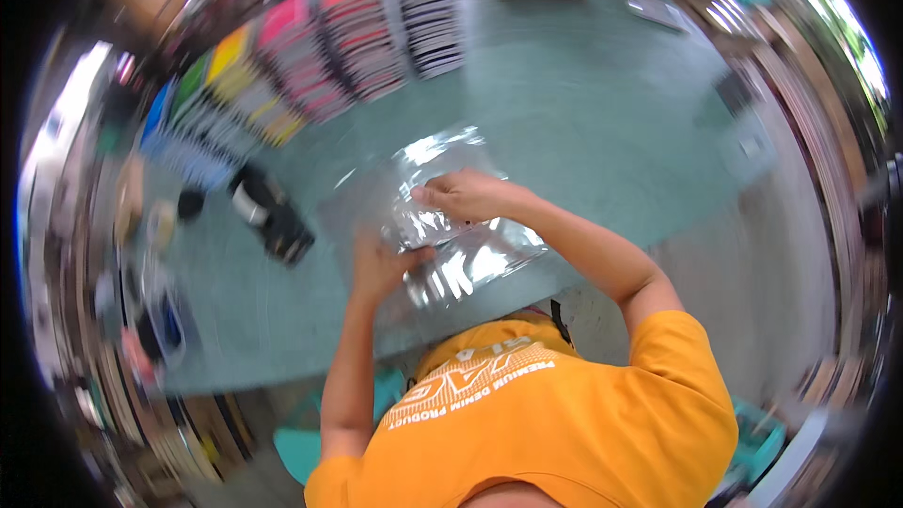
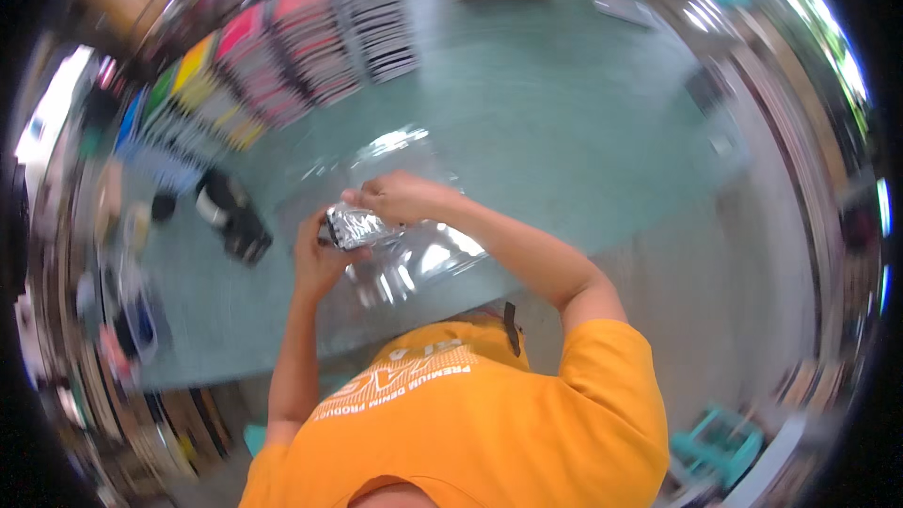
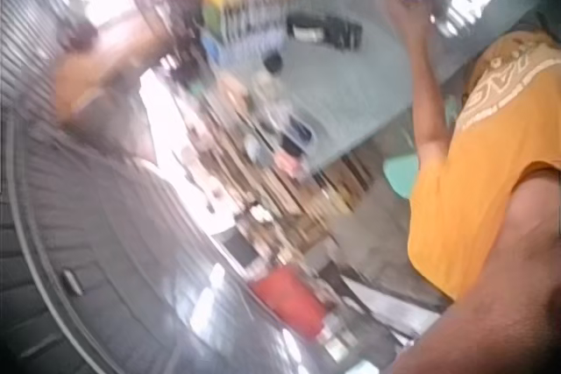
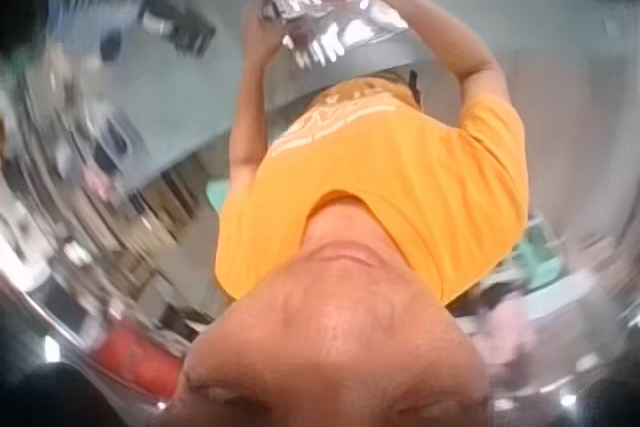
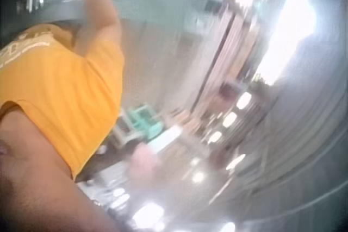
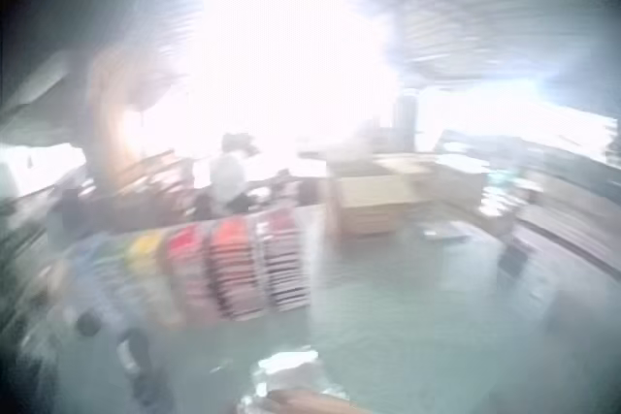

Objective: The person stacks multiple colorful notebooks together, places them on a plastic sheet, and wraps the stack using plastic wrap and tape from a dispenser.

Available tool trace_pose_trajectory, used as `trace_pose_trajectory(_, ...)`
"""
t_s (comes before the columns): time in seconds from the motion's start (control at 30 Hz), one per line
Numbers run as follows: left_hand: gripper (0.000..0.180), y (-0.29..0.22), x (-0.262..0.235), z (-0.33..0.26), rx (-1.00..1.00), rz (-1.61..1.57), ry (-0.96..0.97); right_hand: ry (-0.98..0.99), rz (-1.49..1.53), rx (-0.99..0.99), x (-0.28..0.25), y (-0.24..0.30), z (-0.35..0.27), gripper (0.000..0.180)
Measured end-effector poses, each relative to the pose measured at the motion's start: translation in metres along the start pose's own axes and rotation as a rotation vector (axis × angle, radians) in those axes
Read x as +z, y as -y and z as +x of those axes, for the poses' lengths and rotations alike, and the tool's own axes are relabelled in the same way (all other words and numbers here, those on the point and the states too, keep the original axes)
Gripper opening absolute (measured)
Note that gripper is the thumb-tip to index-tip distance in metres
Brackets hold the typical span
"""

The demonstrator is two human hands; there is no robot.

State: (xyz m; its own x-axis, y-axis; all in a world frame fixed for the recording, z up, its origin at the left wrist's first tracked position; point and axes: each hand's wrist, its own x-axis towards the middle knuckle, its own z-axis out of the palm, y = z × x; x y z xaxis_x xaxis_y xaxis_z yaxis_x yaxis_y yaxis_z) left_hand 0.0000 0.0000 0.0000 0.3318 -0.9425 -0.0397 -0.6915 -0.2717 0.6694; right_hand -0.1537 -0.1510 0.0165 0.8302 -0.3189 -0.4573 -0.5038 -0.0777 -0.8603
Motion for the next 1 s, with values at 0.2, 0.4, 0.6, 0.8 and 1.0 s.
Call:
trace_pose_trajectory(0.2,0.069,-0.158,0.14,0.1,0.856,-0.162,-0.235,-0.834,-0.136,-0.217,-0.156,-0.068,-0.129,0.049)
trace_pose_trajectory(0.4,0.049,-0.203,0.231,0.051,1.277,-0.125,0.467,-1.143,-0.593,0.677,-0.176,-0.218,-0.175,0.096)
trace_pose_trajectory(0.6,0.041,-0.203,0.294,0.065,1.105,-0.052,0.645,-1.107,-0.391,0.821,-0.243,-0.232,-0.175,0.104)
trace_pose_trajectory(0.8,0.03,-0.232,0.391,0.13,0.898,-0.063,0.341,-1.099,-0.682,0.566,-0.342,-0.276,-0.121,0.104)
trace_pose_trajectory(1.0,0.015,-0.249,0.409,0.155,0.751,-0.04,0.159,-1.229,-0.523,0.696,-0.514,-0.28,-0.23,0.104)
